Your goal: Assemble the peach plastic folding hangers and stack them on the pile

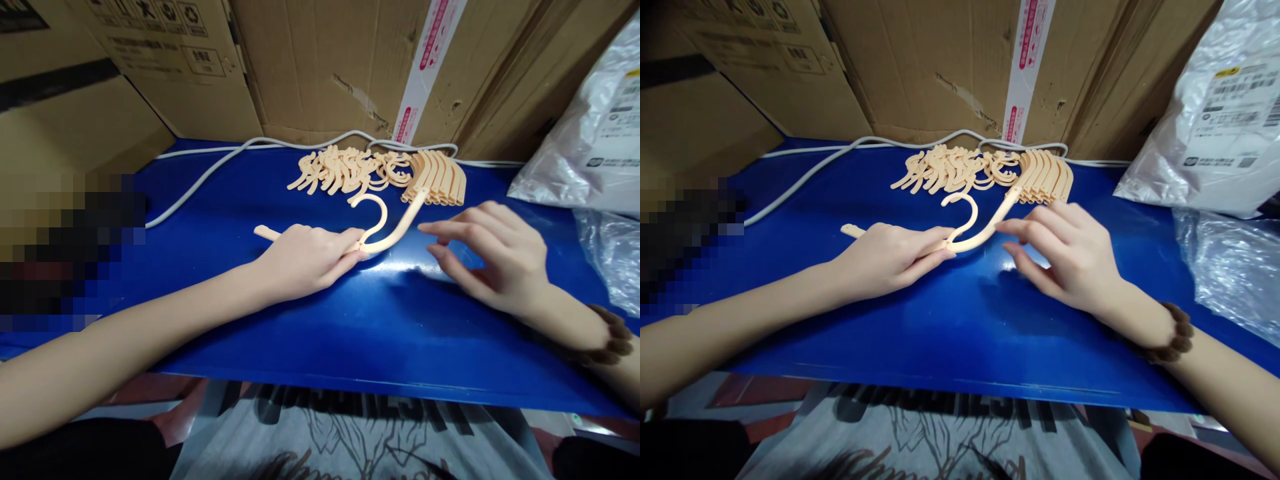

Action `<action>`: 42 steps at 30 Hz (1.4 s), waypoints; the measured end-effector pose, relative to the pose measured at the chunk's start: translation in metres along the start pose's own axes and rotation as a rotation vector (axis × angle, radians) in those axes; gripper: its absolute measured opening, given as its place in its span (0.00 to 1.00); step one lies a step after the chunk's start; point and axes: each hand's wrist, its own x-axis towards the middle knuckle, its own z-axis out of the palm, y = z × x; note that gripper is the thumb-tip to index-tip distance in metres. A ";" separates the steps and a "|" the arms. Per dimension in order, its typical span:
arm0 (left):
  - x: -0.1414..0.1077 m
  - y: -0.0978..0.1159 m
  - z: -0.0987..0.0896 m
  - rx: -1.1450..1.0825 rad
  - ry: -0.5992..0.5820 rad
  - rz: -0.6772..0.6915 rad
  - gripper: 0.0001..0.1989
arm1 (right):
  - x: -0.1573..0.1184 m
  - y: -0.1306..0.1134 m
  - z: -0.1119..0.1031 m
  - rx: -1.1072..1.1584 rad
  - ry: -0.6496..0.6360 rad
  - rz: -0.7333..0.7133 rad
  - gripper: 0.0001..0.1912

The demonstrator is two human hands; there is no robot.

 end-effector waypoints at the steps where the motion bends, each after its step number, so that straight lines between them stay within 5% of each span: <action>1: 0.000 0.001 0.000 -0.003 0.000 -0.003 0.20 | 0.000 -0.002 0.001 0.008 -0.023 -0.047 0.13; 10: -0.001 0.003 0.004 -0.019 0.010 0.019 0.20 | 0.004 -0.011 0.004 -0.021 -0.091 -0.202 0.18; 20: -0.008 -0.003 0.017 0.042 0.394 0.258 0.18 | 0.002 -0.009 0.006 -0.016 -0.131 -0.173 0.20; 25: -0.006 -0.004 0.019 0.077 0.495 0.333 0.17 | 0.003 -0.009 0.008 -0.015 -0.146 -0.166 0.26; 31: -0.006 -0.002 0.017 0.098 0.509 0.356 0.17 | 0.002 -0.009 0.008 -0.041 -0.166 -0.164 0.31; 42: -0.010 0.000 0.021 0.200 0.547 0.455 0.22 | 0.002 -0.007 0.012 0.038 -0.203 -0.163 0.19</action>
